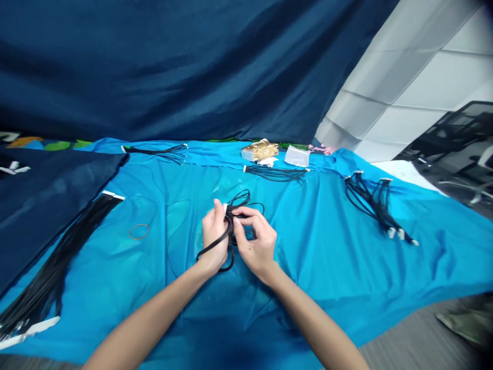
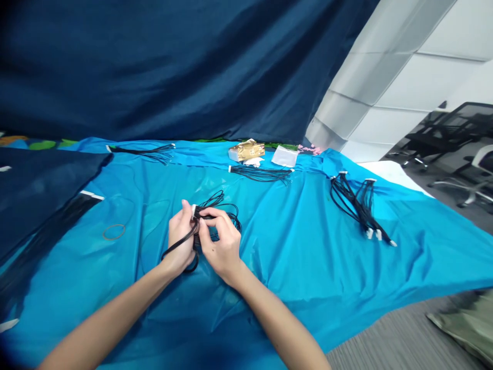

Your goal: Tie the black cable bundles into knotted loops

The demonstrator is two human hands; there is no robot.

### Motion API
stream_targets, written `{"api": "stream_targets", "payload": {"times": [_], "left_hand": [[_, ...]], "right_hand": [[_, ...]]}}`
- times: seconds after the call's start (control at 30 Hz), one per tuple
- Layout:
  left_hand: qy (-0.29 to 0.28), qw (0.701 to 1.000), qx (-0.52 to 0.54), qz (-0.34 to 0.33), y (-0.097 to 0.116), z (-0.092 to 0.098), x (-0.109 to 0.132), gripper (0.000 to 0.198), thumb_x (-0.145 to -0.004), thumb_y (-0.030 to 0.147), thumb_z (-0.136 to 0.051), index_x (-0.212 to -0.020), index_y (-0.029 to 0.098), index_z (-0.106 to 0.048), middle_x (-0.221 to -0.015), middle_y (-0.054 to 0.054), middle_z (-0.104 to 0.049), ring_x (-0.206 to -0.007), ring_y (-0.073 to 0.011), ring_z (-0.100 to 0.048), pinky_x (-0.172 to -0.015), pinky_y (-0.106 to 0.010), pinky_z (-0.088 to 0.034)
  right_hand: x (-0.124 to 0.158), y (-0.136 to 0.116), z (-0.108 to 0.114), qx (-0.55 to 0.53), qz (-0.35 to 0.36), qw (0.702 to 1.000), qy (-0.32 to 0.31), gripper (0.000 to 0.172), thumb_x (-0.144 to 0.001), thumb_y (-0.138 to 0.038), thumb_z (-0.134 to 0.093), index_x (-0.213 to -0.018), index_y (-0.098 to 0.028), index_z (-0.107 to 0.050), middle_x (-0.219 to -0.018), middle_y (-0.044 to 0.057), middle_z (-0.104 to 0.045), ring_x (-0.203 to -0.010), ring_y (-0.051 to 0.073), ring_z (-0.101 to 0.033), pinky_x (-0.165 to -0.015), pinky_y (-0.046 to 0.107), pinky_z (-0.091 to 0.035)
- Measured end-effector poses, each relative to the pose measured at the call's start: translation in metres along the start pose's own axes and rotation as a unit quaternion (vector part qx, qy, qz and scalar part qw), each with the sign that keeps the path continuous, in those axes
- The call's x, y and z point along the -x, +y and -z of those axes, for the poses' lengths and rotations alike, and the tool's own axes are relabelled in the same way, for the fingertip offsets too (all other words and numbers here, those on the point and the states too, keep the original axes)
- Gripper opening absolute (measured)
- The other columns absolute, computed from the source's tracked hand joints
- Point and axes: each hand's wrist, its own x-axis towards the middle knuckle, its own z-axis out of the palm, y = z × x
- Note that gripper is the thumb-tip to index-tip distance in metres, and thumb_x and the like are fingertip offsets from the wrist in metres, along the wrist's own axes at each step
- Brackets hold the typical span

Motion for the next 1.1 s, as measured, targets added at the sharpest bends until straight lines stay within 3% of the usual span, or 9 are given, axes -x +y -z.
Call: {"api": "stream_targets", "payload": {"times": [1.1], "left_hand": [[-0.005, 1.000, -0.002, -0.008, -0.0009, 0.0003, 0.0014, 0.051, -0.068, 0.063, -0.053, -0.058, 0.015, -0.043, -0.052, 0.005, -0.036, -0.047, -0.0058, -0.030, -0.043, -0.018, -0.025]], "right_hand": [[-0.0001, -0.0020, -0.0009, 0.009, 0.000, 1.000, 0.008, 0.009, -0.080, -0.010, -0.051, -0.077, -0.018, -0.054, -0.086, 0.005, -0.062, -0.084, 0.012, -0.060, -0.075, 0.027, -0.050]]}}
